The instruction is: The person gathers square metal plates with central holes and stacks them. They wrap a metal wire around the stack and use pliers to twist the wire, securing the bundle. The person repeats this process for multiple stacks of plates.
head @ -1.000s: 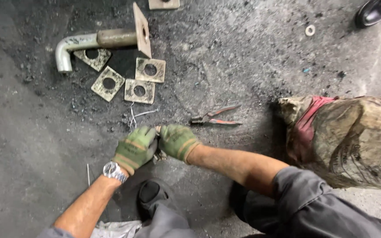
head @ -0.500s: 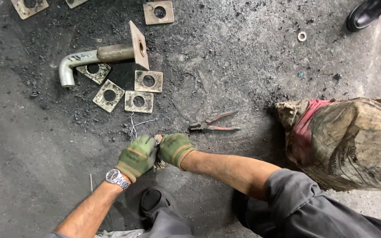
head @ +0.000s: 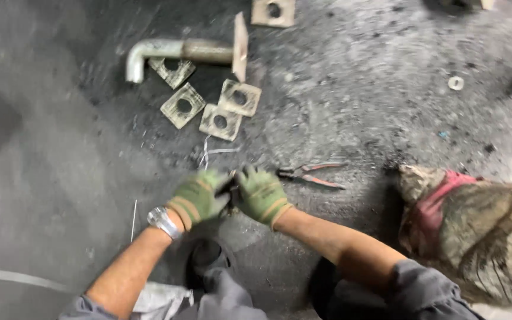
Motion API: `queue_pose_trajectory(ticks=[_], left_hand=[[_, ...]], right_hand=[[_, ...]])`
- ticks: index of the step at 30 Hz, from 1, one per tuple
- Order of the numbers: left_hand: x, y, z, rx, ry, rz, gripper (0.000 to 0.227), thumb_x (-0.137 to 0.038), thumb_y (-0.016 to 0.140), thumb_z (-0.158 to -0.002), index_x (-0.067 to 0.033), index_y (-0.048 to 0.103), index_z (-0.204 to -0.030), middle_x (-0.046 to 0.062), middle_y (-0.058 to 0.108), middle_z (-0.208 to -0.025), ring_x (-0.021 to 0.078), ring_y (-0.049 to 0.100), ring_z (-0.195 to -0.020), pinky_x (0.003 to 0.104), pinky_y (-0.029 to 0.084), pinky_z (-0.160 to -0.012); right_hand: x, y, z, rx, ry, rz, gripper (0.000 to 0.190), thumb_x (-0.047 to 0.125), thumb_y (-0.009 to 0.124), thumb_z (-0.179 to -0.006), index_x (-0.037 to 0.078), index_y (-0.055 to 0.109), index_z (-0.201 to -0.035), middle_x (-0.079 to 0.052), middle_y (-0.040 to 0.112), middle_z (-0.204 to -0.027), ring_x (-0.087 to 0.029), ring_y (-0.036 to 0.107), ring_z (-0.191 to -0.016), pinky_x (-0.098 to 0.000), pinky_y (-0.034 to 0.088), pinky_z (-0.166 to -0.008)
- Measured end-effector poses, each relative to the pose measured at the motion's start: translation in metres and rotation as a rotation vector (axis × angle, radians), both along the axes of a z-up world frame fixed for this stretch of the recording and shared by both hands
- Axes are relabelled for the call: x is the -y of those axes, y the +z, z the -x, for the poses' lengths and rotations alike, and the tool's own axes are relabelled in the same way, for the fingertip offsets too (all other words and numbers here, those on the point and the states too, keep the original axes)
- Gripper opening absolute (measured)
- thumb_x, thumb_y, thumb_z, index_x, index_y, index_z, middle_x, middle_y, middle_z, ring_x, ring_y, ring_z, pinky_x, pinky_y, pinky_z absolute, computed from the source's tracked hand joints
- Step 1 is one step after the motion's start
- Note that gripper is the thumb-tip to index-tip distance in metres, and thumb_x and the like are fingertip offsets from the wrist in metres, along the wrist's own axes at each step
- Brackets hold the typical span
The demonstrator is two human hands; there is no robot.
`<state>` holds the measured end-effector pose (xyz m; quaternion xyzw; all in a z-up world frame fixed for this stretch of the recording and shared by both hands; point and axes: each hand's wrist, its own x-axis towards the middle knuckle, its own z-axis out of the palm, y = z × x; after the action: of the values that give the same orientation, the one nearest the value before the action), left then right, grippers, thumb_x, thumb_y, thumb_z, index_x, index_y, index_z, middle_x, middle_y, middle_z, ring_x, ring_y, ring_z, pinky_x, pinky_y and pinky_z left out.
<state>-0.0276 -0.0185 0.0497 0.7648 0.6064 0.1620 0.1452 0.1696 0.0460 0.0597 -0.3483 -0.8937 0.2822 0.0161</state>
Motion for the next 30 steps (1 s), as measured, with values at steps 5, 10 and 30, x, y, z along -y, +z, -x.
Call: queue_pose_trajectory(ticks=[5,10,30], left_hand=[[-0.001,0.023,0.033,0.5,0.614,0.413,0.032,-0.028,0.076,-0.085,-0.0097,0.072,-0.111,0.01,0.077,-0.104,0.0235,0.075,-0.09,0.036,0.059,-0.079],[0.027,-0.017,0.033,0.591,0.856,0.082,0.021,-0.025,0.073,-0.097,-0.0083,0.073,-0.11,0.008,0.078,-0.104,0.0195,0.074,-0.095,0.034,0.058,-0.085],[0.167,0.105,0.251,-0.279,1.396,-0.01,0.04,-0.037,0.061,-0.108,0.0003,0.067,-0.122,0.017,0.069,-0.119,0.029,0.065,-0.114,0.038,0.053,-0.105]], right_hand=[[0.01,-0.001,0.018,-0.17,-0.049,0.151,0.023,0.036,0.076,-0.093,0.016,0.066,-0.087,-0.012,0.065,-0.104,-0.032,0.068,-0.085,-0.0441,0.056,-0.074],[0.017,0.03,0.035,0.196,0.3,0.034,0.06,0.051,0.08,-0.074,0.009,0.068,-0.114,-0.016,0.063,-0.105,-0.03,0.065,-0.083,-0.0447,0.056,-0.064],[-0.303,-0.075,-0.341,0.465,-0.269,0.174,0.031,0.034,0.076,-0.098,0.009,0.075,-0.117,-0.012,0.078,-0.109,-0.022,0.072,-0.096,-0.0342,0.056,-0.088]])
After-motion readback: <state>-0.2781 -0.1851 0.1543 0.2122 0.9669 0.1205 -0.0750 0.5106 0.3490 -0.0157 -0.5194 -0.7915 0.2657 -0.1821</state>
